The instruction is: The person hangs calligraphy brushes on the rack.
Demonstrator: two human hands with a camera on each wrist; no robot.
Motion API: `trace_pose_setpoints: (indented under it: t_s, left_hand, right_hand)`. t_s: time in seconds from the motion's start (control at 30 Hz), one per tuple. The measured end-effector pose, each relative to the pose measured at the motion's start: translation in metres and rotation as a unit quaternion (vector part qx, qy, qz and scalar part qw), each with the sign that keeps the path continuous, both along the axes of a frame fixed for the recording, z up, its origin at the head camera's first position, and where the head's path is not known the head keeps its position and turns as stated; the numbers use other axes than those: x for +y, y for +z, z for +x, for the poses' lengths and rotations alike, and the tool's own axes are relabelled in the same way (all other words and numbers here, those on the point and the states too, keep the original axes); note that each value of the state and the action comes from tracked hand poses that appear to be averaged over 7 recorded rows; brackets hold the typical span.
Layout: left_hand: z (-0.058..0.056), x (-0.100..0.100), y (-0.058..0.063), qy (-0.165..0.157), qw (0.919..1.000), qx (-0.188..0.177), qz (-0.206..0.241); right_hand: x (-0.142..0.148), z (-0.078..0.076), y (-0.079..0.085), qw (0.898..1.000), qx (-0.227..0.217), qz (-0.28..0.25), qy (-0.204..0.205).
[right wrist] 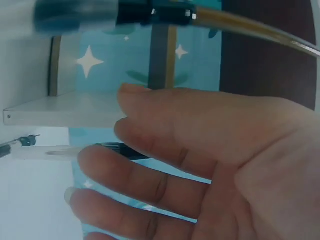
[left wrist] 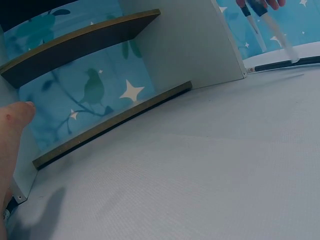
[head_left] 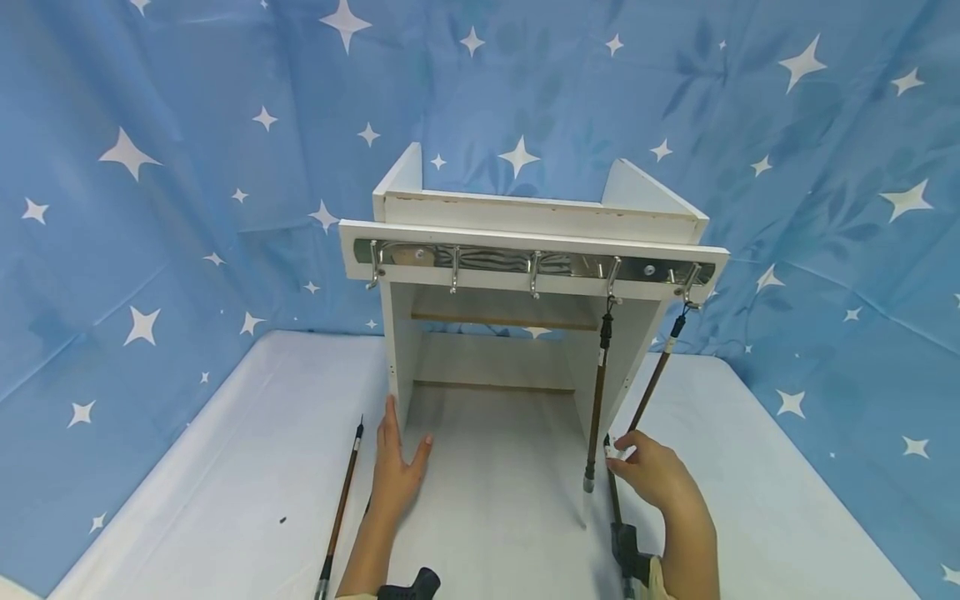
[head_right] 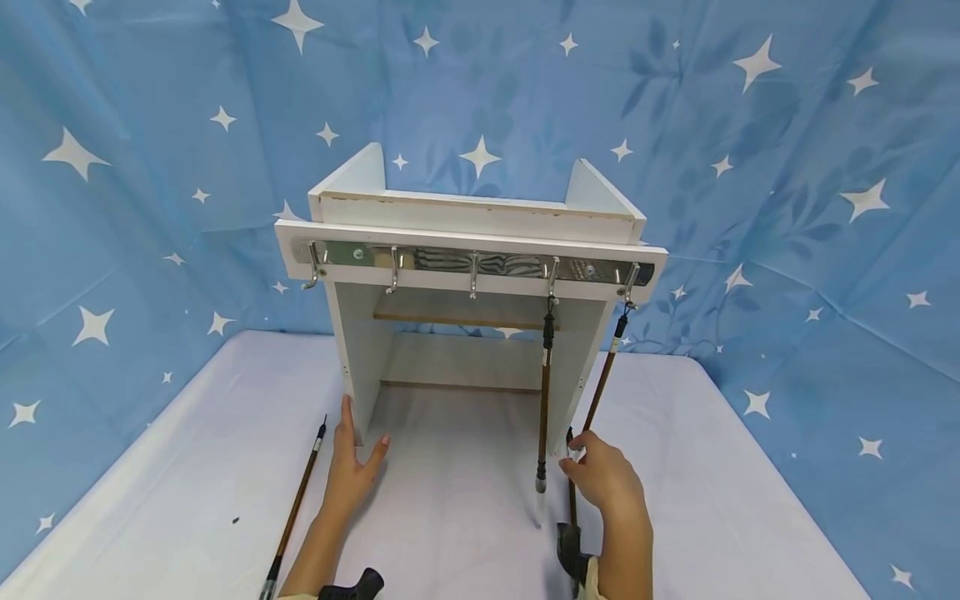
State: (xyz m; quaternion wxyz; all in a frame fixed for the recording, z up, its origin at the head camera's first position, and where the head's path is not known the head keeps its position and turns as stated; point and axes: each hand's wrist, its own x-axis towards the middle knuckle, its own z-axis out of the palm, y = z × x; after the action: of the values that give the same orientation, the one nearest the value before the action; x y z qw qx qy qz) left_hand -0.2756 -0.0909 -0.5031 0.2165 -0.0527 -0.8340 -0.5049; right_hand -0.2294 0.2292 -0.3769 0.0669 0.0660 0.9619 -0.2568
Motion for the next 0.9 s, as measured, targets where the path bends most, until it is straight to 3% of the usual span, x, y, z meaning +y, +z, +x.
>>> trace_pose_setpoints:
  t_s: [0.47, 0.9]
  left_hand:
    - [-0.003, 0.000, 0.000, -0.004, 0.9998, 0.019, 0.004]
    - [0.000, 0.000, 0.002, -0.005, 0.9999, 0.009, 0.001]
  right_hand:
    - [0.011, -0.011, -0.015, 0.999, -0.035, 0.013, -0.031]
    - [0.013, -0.016, -0.038, 0.996, -0.061, -0.010, -0.063]
